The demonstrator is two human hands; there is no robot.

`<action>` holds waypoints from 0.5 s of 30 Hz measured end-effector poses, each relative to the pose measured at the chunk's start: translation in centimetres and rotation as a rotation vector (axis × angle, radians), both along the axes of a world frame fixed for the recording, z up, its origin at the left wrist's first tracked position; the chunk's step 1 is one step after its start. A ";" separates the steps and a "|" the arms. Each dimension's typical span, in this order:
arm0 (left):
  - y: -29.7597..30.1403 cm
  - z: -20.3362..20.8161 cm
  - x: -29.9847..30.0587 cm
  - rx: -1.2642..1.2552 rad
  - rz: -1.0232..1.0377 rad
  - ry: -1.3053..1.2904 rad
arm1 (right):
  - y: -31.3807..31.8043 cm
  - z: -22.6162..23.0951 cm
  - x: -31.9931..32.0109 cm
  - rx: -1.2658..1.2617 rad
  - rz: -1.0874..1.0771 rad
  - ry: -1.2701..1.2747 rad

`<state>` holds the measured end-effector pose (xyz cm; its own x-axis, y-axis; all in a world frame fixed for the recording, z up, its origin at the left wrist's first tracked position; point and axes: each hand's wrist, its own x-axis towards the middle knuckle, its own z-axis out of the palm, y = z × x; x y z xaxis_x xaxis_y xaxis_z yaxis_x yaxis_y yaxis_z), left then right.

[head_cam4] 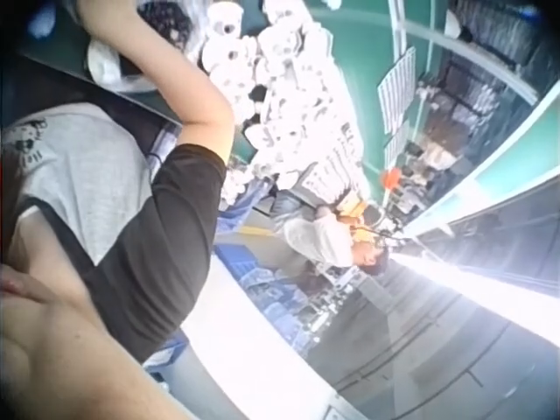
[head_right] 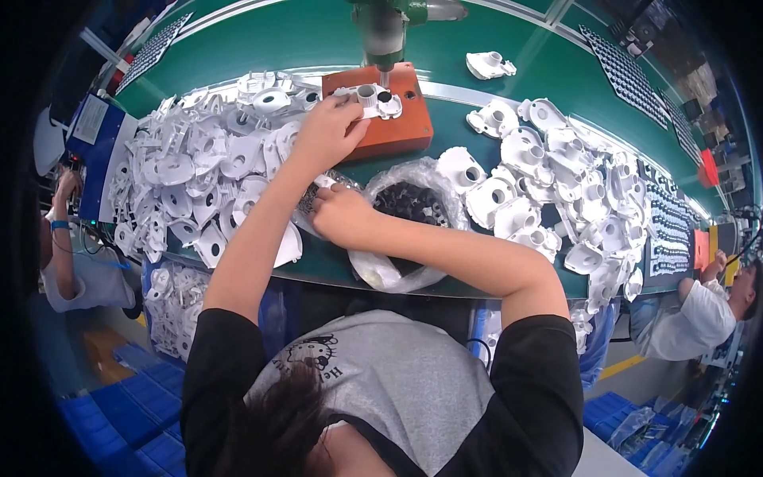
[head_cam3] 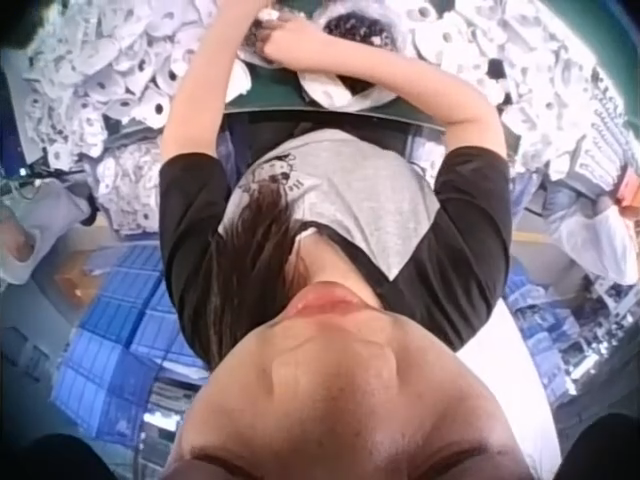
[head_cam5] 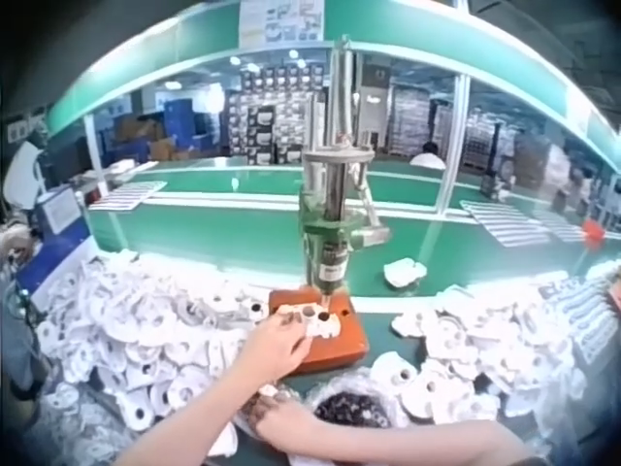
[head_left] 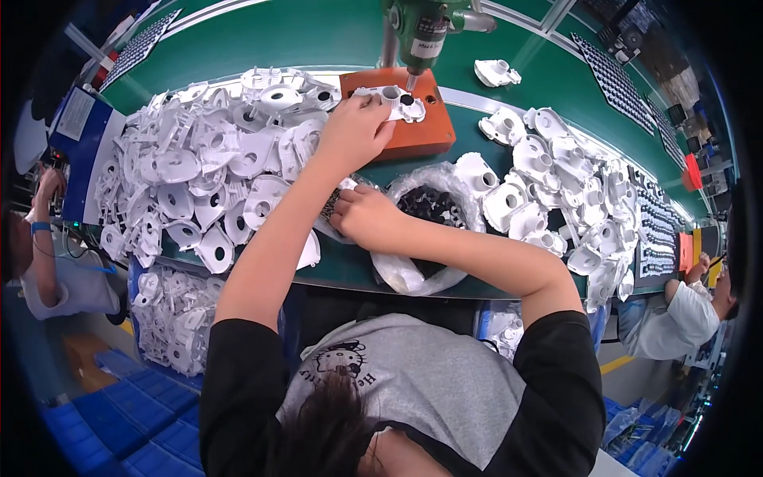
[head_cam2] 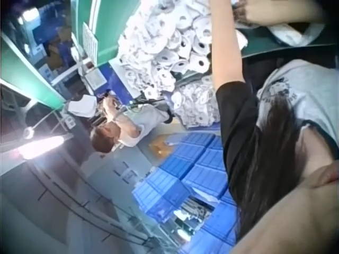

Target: Manually assembling small plastic housings with internal components using a lever-operated press machine.

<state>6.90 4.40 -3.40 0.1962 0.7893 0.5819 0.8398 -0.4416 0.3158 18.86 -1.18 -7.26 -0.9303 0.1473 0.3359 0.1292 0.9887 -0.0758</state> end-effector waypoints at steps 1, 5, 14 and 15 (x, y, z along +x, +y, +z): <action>0.0 -0.1 -0.1 0.002 -0.004 0.003 | 0.0 0.0 -0.1 -0.022 -0.006 0.008; 0.2 0.1 -0.1 0.020 -0.023 0.010 | 0.6 1.4 0.5 -0.241 -0.013 0.023; -0.5 -0.7 1.5 0.065 0.035 0.107 | 12.1 7.3 7.9 -0.825 -0.616 0.349; -0.5 -0.7 1.6 0.066 0.061 0.126 | 13.0 7.4 7.7 -0.825 -0.623 0.382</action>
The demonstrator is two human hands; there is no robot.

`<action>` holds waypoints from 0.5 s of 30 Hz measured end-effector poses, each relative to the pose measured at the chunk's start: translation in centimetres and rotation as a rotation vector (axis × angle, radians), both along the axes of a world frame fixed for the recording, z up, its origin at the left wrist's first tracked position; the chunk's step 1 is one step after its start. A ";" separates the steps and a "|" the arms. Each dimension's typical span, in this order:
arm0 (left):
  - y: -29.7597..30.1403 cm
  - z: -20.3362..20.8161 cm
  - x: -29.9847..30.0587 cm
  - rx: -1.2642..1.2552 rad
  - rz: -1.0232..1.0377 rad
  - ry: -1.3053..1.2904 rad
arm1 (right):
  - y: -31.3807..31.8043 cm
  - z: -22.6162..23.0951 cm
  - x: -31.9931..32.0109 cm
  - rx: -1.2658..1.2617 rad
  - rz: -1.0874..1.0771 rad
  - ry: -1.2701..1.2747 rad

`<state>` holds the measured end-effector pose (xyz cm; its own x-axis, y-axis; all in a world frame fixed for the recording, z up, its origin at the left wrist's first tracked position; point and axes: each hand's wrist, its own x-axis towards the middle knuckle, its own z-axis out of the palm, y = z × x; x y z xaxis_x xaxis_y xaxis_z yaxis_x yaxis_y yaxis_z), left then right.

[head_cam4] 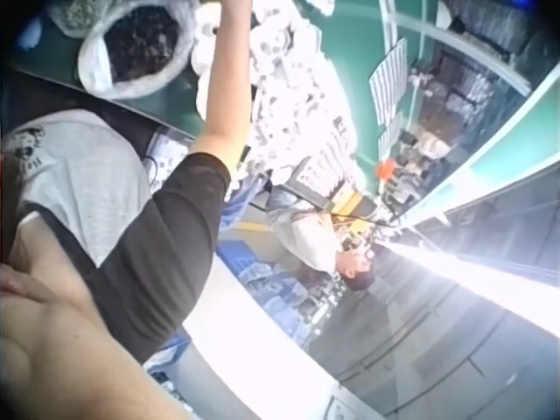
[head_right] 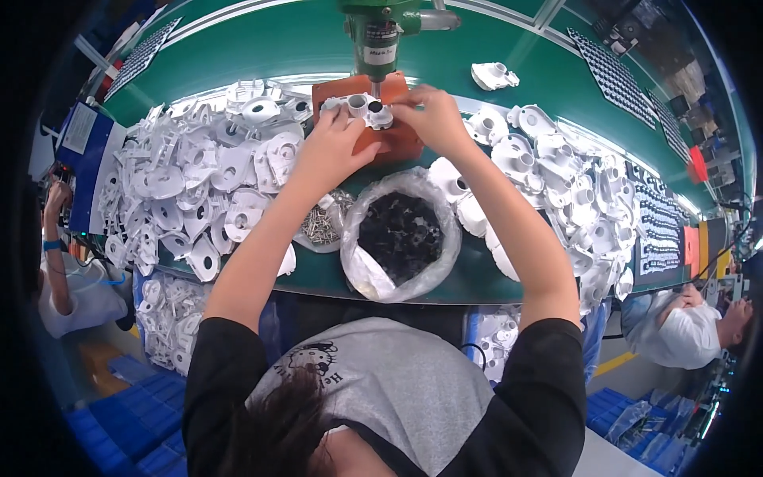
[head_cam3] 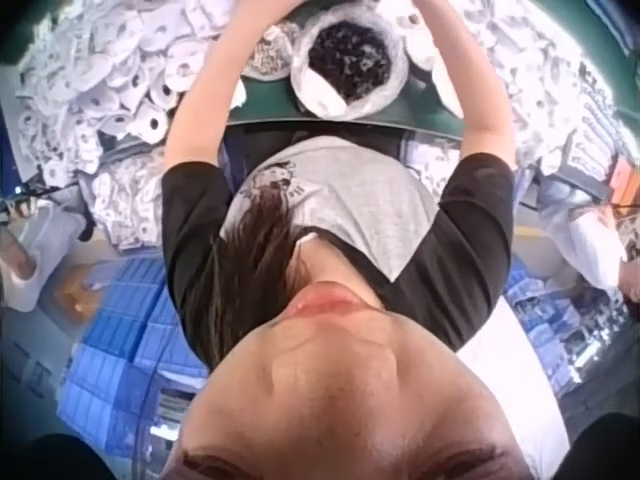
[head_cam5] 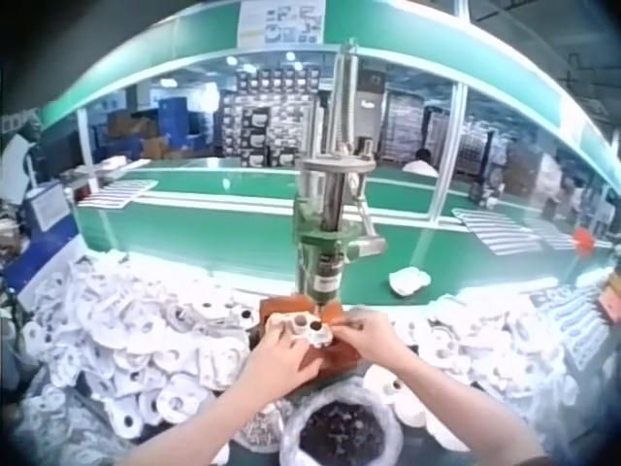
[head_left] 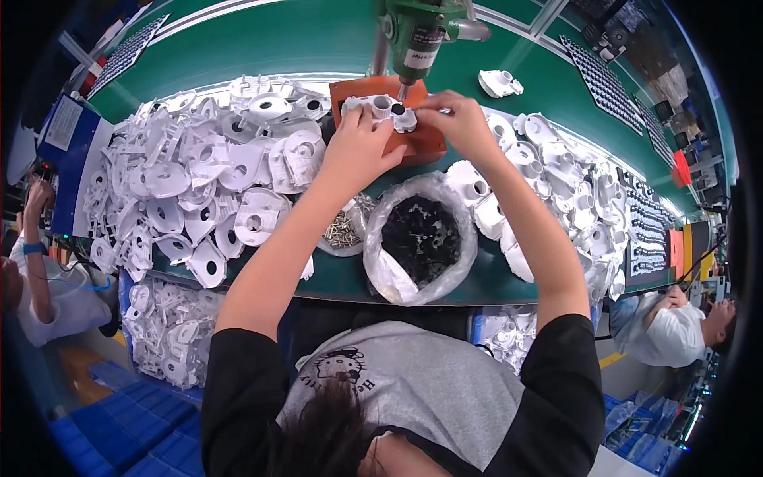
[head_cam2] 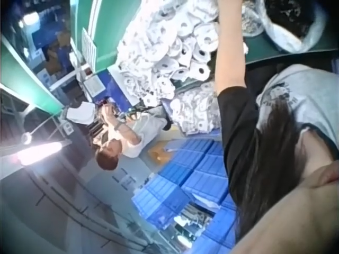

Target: Manually assembling small plastic housings with internal components using a lever-operated press machine.

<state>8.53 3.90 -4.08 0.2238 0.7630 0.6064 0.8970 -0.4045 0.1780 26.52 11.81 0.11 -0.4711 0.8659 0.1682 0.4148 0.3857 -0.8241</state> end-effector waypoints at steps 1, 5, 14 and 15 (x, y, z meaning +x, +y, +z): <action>0.0 0.0 -0.1 -0.035 -0.016 -0.029 | 0.6 0.0 -0.4 0.006 -0.018 0.026; 0.2 0.0 0.0 0.007 -0.036 -0.032 | 2.2 -2.2 -1.5 0.024 0.051 0.072; -0.1 0.0 0.0 -0.039 0.029 0.029 | 3.3 -3.4 -2.0 0.212 0.019 0.031; -0.1 0.1 0.0 -0.040 0.028 0.029 | 3.3 -3.5 -2.3 0.282 0.031 0.058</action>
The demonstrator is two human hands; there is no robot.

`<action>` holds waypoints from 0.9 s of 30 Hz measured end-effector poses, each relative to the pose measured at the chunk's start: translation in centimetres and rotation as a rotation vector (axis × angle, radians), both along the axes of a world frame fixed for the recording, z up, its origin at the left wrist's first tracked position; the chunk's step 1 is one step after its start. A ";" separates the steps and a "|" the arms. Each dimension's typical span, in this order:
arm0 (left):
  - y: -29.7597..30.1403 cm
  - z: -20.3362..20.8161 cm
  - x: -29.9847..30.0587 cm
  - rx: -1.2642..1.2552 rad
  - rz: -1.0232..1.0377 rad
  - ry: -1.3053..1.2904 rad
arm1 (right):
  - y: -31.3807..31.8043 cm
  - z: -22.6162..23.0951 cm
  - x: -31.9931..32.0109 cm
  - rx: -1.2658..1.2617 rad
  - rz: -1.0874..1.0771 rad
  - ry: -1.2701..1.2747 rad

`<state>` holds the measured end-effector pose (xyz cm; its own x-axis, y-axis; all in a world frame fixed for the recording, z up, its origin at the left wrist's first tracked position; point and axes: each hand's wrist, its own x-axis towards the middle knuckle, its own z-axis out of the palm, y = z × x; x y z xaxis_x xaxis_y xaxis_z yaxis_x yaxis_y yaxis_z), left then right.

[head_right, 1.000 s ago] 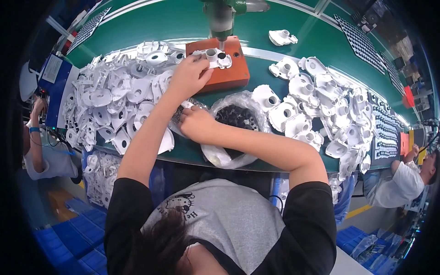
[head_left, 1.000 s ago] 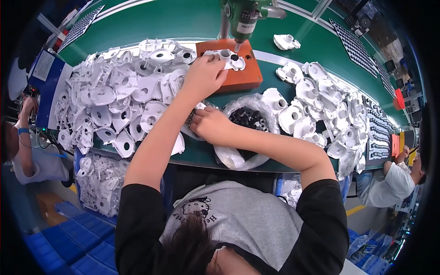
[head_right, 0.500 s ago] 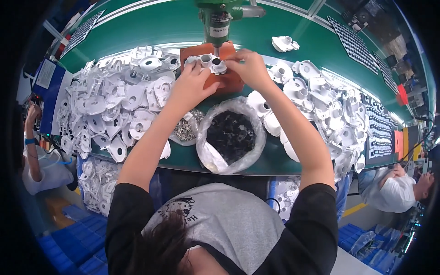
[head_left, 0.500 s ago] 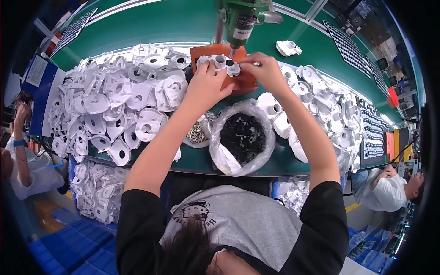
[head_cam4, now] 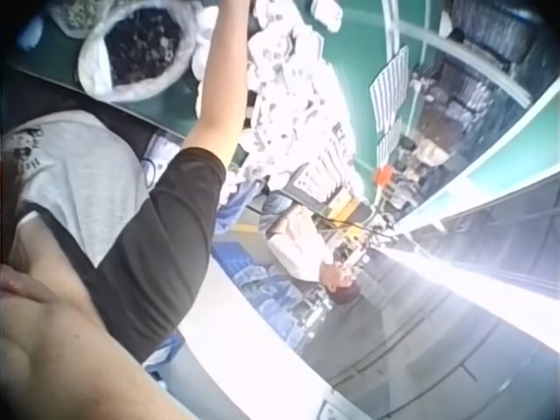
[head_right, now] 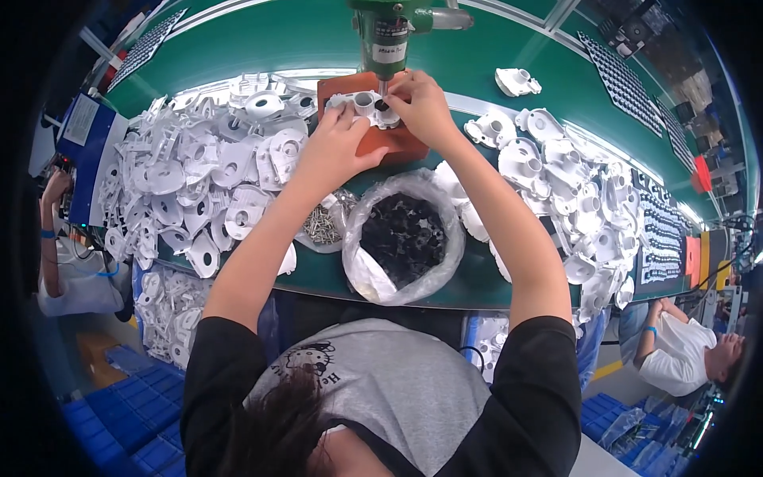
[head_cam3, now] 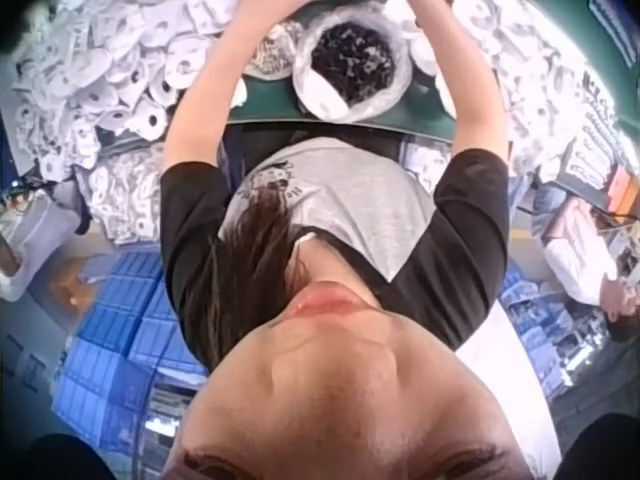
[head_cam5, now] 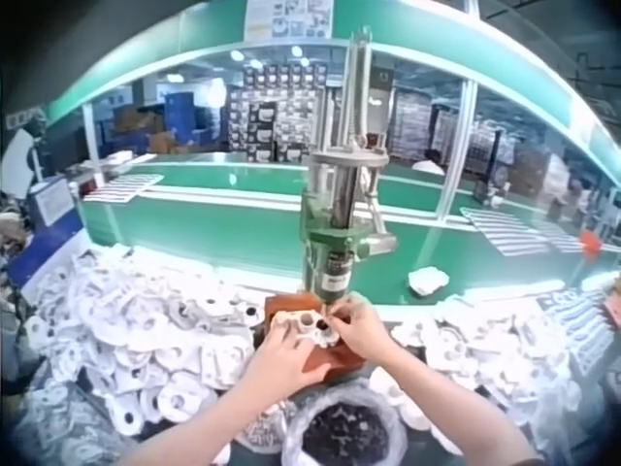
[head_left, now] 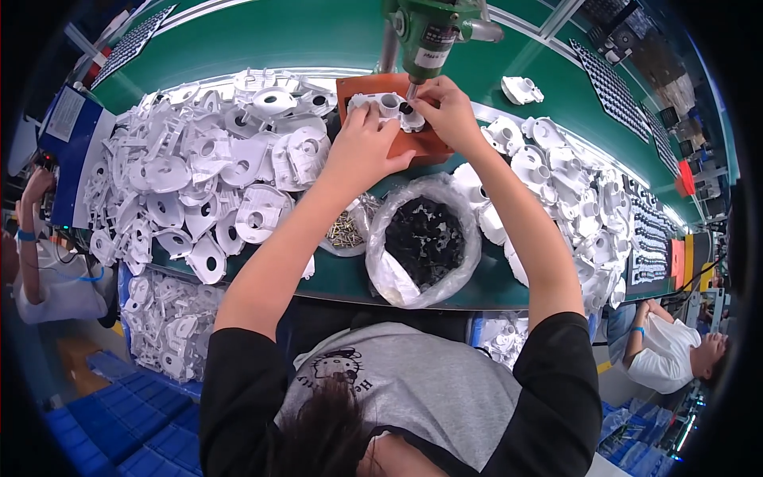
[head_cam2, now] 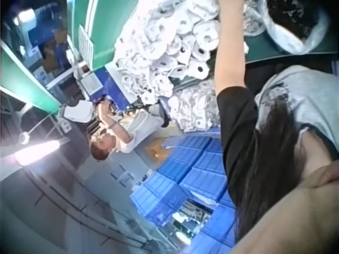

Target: Manually assembling small plastic housings with internal components using a lever-operated press machine.

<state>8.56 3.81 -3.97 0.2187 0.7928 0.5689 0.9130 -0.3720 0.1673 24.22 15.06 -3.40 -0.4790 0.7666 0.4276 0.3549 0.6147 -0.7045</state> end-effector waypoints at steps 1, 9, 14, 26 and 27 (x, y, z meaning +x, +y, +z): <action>0.0 0.1 0.0 -0.003 -0.003 0.006 | 0.0 0.0 -0.1 -0.001 0.000 0.000; 0.1 -0.1 0.2 -0.002 -0.010 0.007 | -0.2 0.4 -0.4 0.232 -0.091 -0.197; 0.1 -0.1 0.5 -0.053 0.041 0.014 | -0.3 1.0 -0.1 0.235 -0.051 -0.210; 0.6 1.4 1.3 -0.109 0.122 -0.024 | 0.6 -1.1 0.0 -0.053 -0.021 -0.017; 0.9 1.1 1.2 -0.035 0.126 0.009 | 0.3 -1.0 0.0 -0.059 -0.050 -0.019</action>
